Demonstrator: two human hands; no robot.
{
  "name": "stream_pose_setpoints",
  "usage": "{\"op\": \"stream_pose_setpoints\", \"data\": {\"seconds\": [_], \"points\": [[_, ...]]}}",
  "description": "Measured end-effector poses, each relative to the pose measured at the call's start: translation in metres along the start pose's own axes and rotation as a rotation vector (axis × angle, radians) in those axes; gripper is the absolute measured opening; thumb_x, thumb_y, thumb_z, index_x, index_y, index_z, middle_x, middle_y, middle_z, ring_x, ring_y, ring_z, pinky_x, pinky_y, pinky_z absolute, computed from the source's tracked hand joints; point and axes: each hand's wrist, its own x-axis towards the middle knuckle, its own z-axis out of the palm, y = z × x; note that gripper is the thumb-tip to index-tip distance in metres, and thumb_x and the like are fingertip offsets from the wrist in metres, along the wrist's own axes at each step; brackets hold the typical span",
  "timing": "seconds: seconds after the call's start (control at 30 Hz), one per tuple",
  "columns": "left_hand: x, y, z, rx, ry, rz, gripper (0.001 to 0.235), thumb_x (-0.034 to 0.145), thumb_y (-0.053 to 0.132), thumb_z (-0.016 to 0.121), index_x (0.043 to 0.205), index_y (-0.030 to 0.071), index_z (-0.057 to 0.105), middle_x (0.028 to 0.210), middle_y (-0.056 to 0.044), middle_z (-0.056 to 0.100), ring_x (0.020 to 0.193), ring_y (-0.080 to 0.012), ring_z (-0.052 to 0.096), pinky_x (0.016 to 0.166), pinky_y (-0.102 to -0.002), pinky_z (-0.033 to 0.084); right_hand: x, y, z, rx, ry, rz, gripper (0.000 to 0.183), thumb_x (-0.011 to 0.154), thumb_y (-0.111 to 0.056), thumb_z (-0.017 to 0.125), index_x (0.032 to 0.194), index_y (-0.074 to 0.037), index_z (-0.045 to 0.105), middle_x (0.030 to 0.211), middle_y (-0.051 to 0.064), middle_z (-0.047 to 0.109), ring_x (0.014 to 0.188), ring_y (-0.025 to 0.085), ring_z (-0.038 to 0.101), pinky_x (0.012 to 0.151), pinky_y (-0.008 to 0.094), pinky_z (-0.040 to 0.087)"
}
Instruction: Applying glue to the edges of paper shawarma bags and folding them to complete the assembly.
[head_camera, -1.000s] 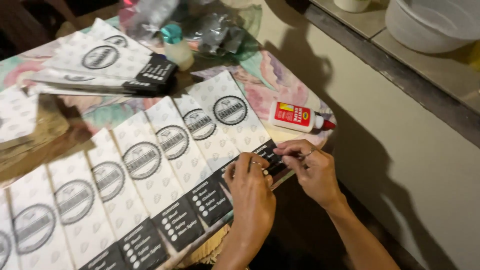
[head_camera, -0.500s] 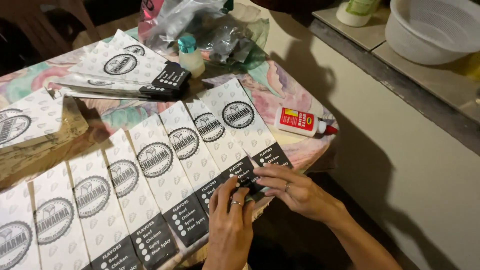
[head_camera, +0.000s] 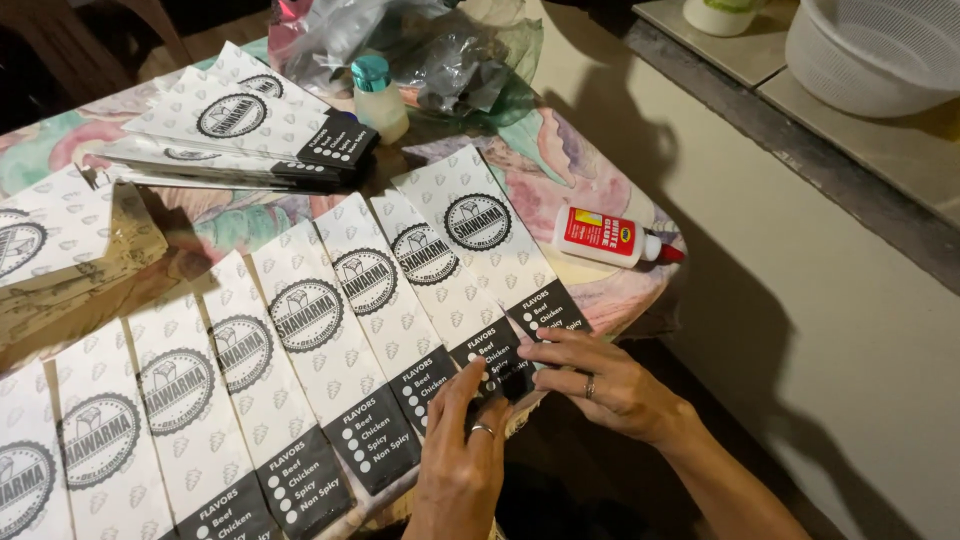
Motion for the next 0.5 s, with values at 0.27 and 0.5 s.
{"op": "stream_pose_setpoints", "data": {"seconds": [0.27, 0.5], "points": [[-0.001, 0.000, 0.013, 0.109, -0.012, -0.103, 0.012, 0.092, -0.004, 0.069, 0.084, -0.012, 0.066, 0.113, -0.027, 0.064, 0.113, -0.0371, 0.059, 0.092, -0.045, 0.052, 0.013, -0.007, 0.021, 0.008, 0.234, 0.161, 0.004, 0.093, 0.004, 0.068, 0.096, 0.005, 0.069, 0.115, 0.018, 0.072, 0.108, 0.026, 0.072, 0.118, 0.053, 0.049], [0.006, -0.003, 0.017, -0.073, 0.001, -0.406, 0.009, 0.090, 0.000, 0.068, 0.087, 0.002, 0.060, 0.120, -0.015, 0.054, 0.114, -0.0269, 0.059, 0.093, -0.044, 0.043, 0.031, -0.025, 0.016, -0.034, 0.230, 0.336, 0.010, 0.089, 0.001, 0.071, 0.082, -0.001, 0.064, 0.104, 0.013, 0.073, 0.099, 0.021, 0.073, 0.115, 0.046, 0.050]]}}
